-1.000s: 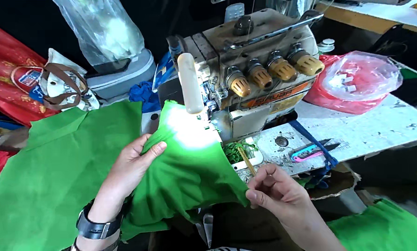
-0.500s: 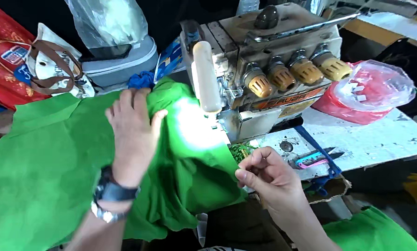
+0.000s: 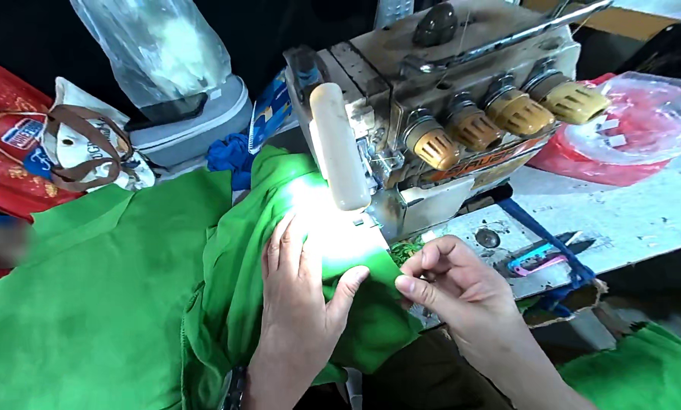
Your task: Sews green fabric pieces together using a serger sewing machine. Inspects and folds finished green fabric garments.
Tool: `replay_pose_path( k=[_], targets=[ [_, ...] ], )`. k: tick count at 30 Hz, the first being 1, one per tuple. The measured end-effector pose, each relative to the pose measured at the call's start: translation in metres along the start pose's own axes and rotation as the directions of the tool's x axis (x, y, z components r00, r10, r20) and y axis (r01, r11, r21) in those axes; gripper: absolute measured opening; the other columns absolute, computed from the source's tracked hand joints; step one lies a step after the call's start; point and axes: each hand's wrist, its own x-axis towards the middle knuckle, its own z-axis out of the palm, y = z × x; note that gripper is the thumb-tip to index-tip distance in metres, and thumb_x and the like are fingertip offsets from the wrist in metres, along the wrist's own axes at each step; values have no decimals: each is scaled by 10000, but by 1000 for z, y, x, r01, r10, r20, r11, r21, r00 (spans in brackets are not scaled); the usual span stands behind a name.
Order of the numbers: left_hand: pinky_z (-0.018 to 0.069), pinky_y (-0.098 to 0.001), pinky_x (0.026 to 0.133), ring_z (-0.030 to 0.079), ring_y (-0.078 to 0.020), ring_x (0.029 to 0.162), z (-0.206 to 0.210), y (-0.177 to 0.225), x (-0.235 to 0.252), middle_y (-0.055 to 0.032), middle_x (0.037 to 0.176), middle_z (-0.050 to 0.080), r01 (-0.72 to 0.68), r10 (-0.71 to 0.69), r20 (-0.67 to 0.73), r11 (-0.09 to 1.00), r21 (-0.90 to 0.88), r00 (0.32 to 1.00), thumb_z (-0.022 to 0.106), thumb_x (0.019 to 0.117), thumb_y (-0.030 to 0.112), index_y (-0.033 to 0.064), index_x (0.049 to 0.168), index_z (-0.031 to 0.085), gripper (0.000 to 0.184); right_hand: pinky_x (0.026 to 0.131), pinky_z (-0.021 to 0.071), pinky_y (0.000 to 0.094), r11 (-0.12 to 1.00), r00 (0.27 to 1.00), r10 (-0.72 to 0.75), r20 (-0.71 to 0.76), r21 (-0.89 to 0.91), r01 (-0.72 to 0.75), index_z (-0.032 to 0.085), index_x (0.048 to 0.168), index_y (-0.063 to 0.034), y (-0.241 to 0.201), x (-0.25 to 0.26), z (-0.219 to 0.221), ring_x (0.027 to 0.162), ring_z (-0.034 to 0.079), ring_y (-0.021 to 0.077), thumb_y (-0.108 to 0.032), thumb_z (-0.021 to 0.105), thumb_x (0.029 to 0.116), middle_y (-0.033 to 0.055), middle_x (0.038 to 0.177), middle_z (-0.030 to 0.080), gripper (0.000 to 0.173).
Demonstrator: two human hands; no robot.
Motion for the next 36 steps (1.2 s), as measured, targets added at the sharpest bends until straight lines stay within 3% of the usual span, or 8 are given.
replay_pose_path(
  k=[4, 9, 13, 20, 24, 29, 33, 36],
  targets=[
    [345, -519, 1165, 431, -346, 1424, 1, -17, 4, -196, 1435, 555, 19, -18, 48, 999, -31, 999, 486, 985, 631, 19, 1295, 660, 708, 614, 607, 226, 999, 1000, -10, -22, -31, 9, 592, 999, -164, -6, 11, 5, 684, 677, 98, -74, 715, 868, -6, 865, 676, 201],
    [259, -446, 1240, 343, -251, 1493, -10, -41, 28, -136, 1533, 470, -54, 88, 183, 982, -181, 979, 476, 1020, 360, 23, 1403, 576, 520, 535, 566, 199, 987, 1000, 19, 21, -161, -16, 514, 1073, -160, -19, 25, 8, 624, 653, 60, -53, 713, 840, -47, 783, 666, 324],
    [240, -451, 1245, 338, -233, 1497, -13, -49, 39, -110, 1533, 480, -71, 108, 211, 982, -176, 971, 504, 985, 353, 48, 1398, 591, 521, 538, 565, 199, 993, 996, 82, 22, -87, -80, 520, 1048, -167, -20, 33, 12, 583, 639, 63, -39, 706, 821, -34, 710, 640, 321],
    [389, -445, 1122, 532, -305, 1316, -21, -65, 71, -193, 1434, 560, -130, 166, 230, 978, -163, 959, 477, 999, 101, -51, 1345, 602, 398, 414, 457, 125, 993, 996, 51, 75, -110, -42, 525, 1002, -148, -22, 44, 19, 431, 503, -12, 42, 657, 886, -68, 580, 545, 259],
    [414, -482, 1078, 575, -325, 1248, -12, -87, 101, -214, 1332, 615, -246, 268, 176, 960, -136, 947, 476, 1030, 122, -40, 1292, 634, 346, 446, 478, 124, 988, 998, -11, 61, -151, 20, 516, 1009, -177, -13, 37, 16, 476, 538, -18, -73, 639, 962, -91, 623, 568, 167],
    [394, -588, 1044, 542, -440, 1216, -15, -107, 116, -245, 1249, 623, -251, 251, 194, 968, -23, 948, 451, 1055, 175, 72, 1441, 564, 414, 597, 541, 142, 873, 949, -296, 105, -374, 313, 549, 1074, -221, -11, 11, 14, 675, 597, -28, -273, 641, 1004, -113, 811, 598, 126],
    [483, -621, 911, 592, -488, 1061, -59, -103, 63, -277, 1096, 618, -188, 136, 246, 961, 202, 960, 504, 1057, 252, -36, 1108, 684, 343, 760, 517, 166, 732, 827, -483, 288, -386, 561, 554, 1057, -165, -22, 2, 22, 864, 615, 28, -255, 616, 1026, -37, 906, 612, 114],
    [398, -577, 1019, 521, -372, 1239, -89, -79, 1, -167, 1254, 610, -238, 214, 171, 962, 131, 962, 544, 995, 424, 85, 837, 677, 397, 967, 507, 243, 617, 729, -535, 427, -391, 682, 591, 1144, -178, -22, 11, 37, 1157, 588, 90, -210, 582, 1018, -15, 1178, 624, 130]
  ],
)
